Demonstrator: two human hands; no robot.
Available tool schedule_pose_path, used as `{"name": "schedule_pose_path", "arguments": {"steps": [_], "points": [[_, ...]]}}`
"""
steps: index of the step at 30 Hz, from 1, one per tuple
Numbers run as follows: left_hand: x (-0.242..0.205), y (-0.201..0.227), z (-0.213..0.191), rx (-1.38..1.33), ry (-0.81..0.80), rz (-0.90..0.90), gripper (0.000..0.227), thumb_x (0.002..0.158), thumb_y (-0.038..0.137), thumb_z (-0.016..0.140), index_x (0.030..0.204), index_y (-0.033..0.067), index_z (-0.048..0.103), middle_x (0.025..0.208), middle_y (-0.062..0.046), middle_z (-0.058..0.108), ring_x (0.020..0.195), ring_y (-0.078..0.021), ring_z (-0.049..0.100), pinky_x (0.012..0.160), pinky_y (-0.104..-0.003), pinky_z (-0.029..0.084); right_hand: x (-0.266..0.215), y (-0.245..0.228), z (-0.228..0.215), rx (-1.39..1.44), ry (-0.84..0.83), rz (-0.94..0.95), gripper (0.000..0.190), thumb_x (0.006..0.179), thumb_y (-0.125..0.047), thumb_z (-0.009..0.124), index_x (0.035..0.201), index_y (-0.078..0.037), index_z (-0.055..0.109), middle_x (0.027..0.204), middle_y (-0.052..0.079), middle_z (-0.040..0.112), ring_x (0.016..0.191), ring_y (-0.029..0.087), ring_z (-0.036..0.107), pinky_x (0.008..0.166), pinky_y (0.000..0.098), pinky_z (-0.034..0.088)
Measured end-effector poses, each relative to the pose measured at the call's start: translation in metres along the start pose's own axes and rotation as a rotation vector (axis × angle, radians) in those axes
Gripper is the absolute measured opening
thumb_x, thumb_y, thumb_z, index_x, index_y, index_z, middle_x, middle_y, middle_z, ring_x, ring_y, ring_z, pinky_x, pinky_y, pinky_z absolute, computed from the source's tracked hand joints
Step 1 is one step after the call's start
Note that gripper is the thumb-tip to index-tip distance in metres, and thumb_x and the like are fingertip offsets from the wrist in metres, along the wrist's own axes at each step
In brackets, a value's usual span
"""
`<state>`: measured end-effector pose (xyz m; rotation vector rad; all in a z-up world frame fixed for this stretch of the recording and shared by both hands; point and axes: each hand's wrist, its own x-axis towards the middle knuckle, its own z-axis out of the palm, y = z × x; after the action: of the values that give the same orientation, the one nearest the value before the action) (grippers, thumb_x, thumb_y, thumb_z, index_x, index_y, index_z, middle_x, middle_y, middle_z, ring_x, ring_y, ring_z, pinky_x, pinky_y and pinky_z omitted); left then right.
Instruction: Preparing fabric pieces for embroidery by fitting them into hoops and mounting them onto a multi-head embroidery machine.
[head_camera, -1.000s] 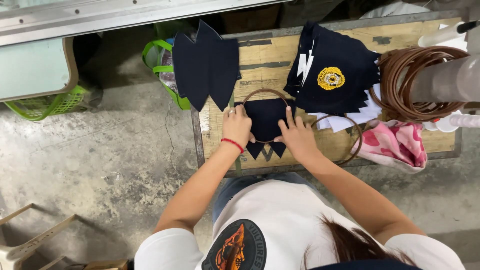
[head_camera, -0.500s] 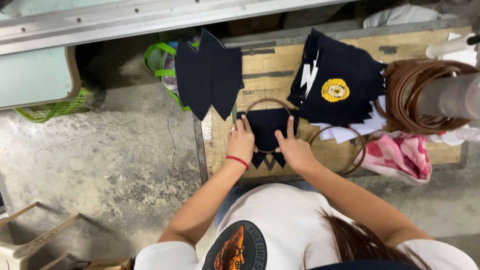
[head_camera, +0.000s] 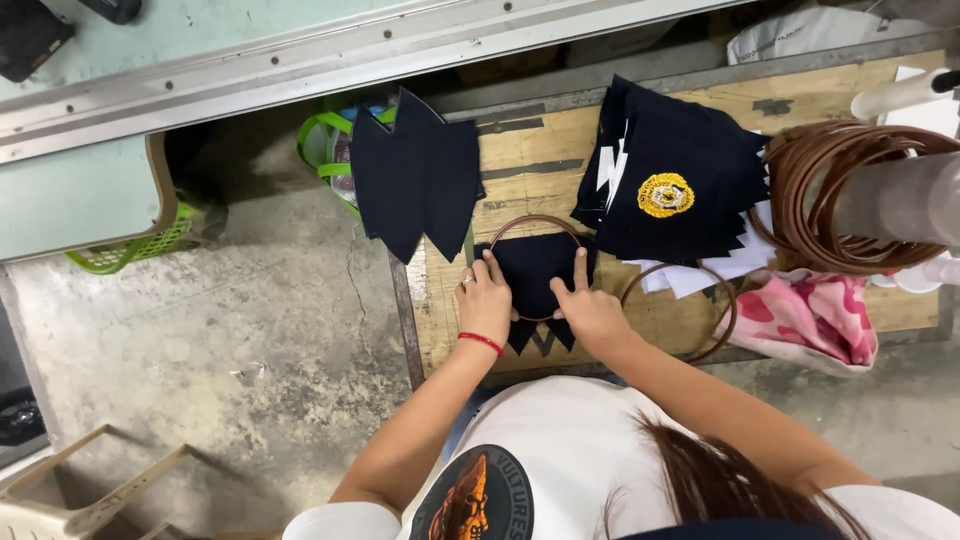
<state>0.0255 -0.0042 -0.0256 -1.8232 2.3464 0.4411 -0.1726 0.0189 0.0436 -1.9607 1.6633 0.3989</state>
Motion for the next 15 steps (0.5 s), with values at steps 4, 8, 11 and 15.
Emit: {"name": "schedule_pose_path", "arguments": {"steps": [4, 8, 11, 15], "points": [[0.003, 0.001, -0.001, -0.016, -0.017, -0.012, 0.151, 0.038, 0.033, 0.108, 0.161, -0.0132, 0.034, 0.122, -0.019, 0.049, 0.116, -0.0407, 0.055, 0.097, -0.056, 0.056, 0.001, 0.005, 0.004, 0.001, 0.023, -0.009, 0.037, 0.104, -0.035, 0.069, 0.129, -0.011, 0.059, 0.173, 0.041, 0.022, 0.075, 0.036, 0.081, 0.065, 0.0462, 0.069], [0.004, 0.001, -0.001, -0.028, -0.022, -0.009, 0.149, 0.041, 0.03, 0.109, 0.161, -0.0142, 0.033, 0.123, -0.02, 0.049, 0.118, -0.0425, 0.054, 0.099, -0.058, 0.056, 0.001, 0.002, 0.004, 0.009, 0.067, -0.025, 0.04, 0.099, -0.032, 0.076, 0.127, -0.006, 0.065, 0.17, 0.045, 0.023, 0.077, 0.04, 0.081, 0.064, 0.0507, 0.068], [0.029, -0.009, 0.071, 0.094, 0.06, -0.025, 0.145, 0.041, 0.029, 0.111, 0.157, -0.016, 0.037, 0.122, -0.021, 0.049, 0.117, -0.041, 0.055, 0.091, -0.057, 0.058, -0.001, -0.002, 0.004, 0.049, 0.042, 0.003, 0.046, 0.098, -0.027, 0.079, 0.136, -0.007, 0.062, 0.172, 0.046, 0.015, 0.095, 0.05, 0.08, 0.08, 0.0624, 0.067], [0.05, -0.007, 0.072, 0.091, 0.287, -0.067, 0.149, 0.024, 0.018, 0.109, 0.152, -0.0193, 0.043, 0.118, -0.023, 0.051, 0.112, -0.0422, 0.056, 0.081, -0.059, 0.057, 0.023, 0.012, 0.032, 0.007, 0.108, -0.006, 0.052, 0.095, -0.029, 0.083, 0.139, -0.009, 0.064, 0.171, 0.046, 0.017, 0.096, 0.052, 0.079, 0.079, 0.0658, 0.065]]}}
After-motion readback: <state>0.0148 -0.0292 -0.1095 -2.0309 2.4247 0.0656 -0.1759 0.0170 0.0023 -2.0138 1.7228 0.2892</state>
